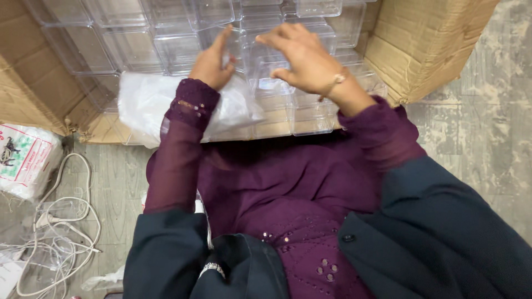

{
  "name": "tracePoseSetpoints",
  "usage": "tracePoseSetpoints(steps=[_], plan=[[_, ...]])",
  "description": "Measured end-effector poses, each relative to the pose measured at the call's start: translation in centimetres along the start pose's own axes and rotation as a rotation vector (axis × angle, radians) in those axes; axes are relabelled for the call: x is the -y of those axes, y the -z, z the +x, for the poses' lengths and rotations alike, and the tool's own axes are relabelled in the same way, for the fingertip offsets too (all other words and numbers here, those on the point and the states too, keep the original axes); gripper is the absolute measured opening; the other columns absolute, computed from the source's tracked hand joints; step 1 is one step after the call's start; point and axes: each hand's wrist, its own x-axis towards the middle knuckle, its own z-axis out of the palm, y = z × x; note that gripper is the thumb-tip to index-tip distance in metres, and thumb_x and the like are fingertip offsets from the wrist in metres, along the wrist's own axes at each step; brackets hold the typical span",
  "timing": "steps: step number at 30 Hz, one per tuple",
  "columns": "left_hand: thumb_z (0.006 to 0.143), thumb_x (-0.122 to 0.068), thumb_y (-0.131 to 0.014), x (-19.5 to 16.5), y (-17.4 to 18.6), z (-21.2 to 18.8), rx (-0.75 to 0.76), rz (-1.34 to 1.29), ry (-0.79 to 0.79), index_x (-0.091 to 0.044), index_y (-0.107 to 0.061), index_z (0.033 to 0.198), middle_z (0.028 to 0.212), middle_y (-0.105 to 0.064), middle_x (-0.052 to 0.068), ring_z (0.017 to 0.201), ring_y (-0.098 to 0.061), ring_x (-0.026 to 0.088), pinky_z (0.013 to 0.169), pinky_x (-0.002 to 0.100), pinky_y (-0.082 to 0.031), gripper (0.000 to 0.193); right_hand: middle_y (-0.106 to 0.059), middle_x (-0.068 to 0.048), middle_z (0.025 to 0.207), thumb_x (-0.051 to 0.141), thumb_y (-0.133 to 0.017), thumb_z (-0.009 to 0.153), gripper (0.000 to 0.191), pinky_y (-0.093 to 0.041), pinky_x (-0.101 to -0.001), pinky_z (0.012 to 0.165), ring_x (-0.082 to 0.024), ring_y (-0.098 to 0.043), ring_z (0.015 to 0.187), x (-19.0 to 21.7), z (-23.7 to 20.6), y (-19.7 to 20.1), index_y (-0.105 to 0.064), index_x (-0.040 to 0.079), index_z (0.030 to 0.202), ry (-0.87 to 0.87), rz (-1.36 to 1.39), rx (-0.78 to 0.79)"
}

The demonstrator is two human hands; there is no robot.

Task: The person sits on the floor and packs clear plastic boxes into plastic bags one at a time, then places the filled bags into a large cardboard box in front of them. They repeatedly open a bag, insert a box, and set the bagged box aside.

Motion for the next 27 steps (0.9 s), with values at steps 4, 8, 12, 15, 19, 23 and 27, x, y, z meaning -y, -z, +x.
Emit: tracePoseSetpoints(steps=[4,8,12,15,19,23,27], plan=[[0.09,-0.011,-0.073,1.3,1.6,2.2,0.022,0.203,0.151,-0.024,-0.034,0.159,0.103,-0.071,0.028,0.095,-0.067,0.049,0.087,0.055,-0.052,0.08,-0.057,-0.012,0.142,0.021,-0.079,0.089,0.063,-0.037,-0.05,0.108,-0.032,-0.05,0.134,-0.7,1.0,-2.7,-0.056,0.007,0.146,0.044,-0.127,-0.025],[0.087,-0.01,-0.071,1.3,1.4,4.0,0.086,0.364,0.186,-0.028,-0.046,0.146,0.097,-0.071,0.024,0.093,-0.067,0.048,0.082,0.055,-0.054,0.066,-0.054,-0.016,0.146,0.023,-0.075,0.088,0.068,-0.034,-0.0537,0.109,-0.034,-0.047,0.137,-1.9,1.6,-3.6,-0.051,0.006,0.149,-0.015,-0.113,0.06],[0.09,-0.008,-0.064,0.8,1.0,3.7,0.15,0.402,0.138,-0.034,-0.044,0.149,0.091,-0.07,0.025,0.085,-0.067,0.049,0.074,0.058,-0.054,0.067,-0.05,-0.022,0.147,0.027,-0.075,0.088,0.071,-0.026,-0.0603,0.111,-0.038,-0.043,0.138,-3.2,1.6,-3.6,-0.049,0.004,0.151,0.049,-0.069,0.102],[0.089,-0.01,-0.064,0.6,0.7,3.5,0.175,0.451,0.151,-0.033,-0.047,0.142,0.088,-0.07,0.025,0.081,-0.068,0.048,0.07,0.057,-0.054,0.06,-0.052,-0.021,0.149,0.035,-0.072,0.097,0.063,-0.036,-0.0541,0.112,-0.037,-0.047,0.138,-5.3,1.9,-2.2,-0.051,0.006,0.15,0.064,0.104,0.105],[0.096,-0.009,-0.063,1.3,2.2,3.0,0.069,0.467,0.156,-0.024,-0.062,0.122,0.086,-0.071,0.022,0.082,-0.069,0.046,0.069,0.056,-0.054,0.03,-0.07,-0.02,0.107,0.042,-0.061,0.113,0.044,-0.055,-0.0464,0.084,-0.034,-0.068,0.095,-10.7,3.2,1.3,-0.067,0.001,0.13,-0.211,-0.043,-0.092],[0.095,-0.016,-0.075,1.2,7.0,0.2,-0.018,0.366,0.006,-0.016,-0.068,0.11,0.082,-0.071,0.018,0.08,-0.069,0.044,0.07,0.053,-0.053,0.016,-0.062,-0.012,0.063,0.051,-0.064,0.106,0.052,-0.053,-0.0405,0.047,-0.026,-0.062,0.05,-16.3,2.5,2.9,-0.071,-0.001,0.102,-0.622,-0.112,0.016],[0.096,-0.01,-0.075,-2.1,12.4,-3.2,-0.219,0.13,-0.044,-0.012,-0.072,0.114,0.098,-0.074,0.009,0.084,-0.071,0.025,0.074,0.039,-0.057,0.018,-0.064,-0.013,0.069,0.052,-0.066,0.108,0.054,-0.051,-0.0417,0.051,-0.027,-0.062,0.056,-19.9,2.0,3.1,-0.071,-0.002,0.103,-0.557,-0.116,0.006]])
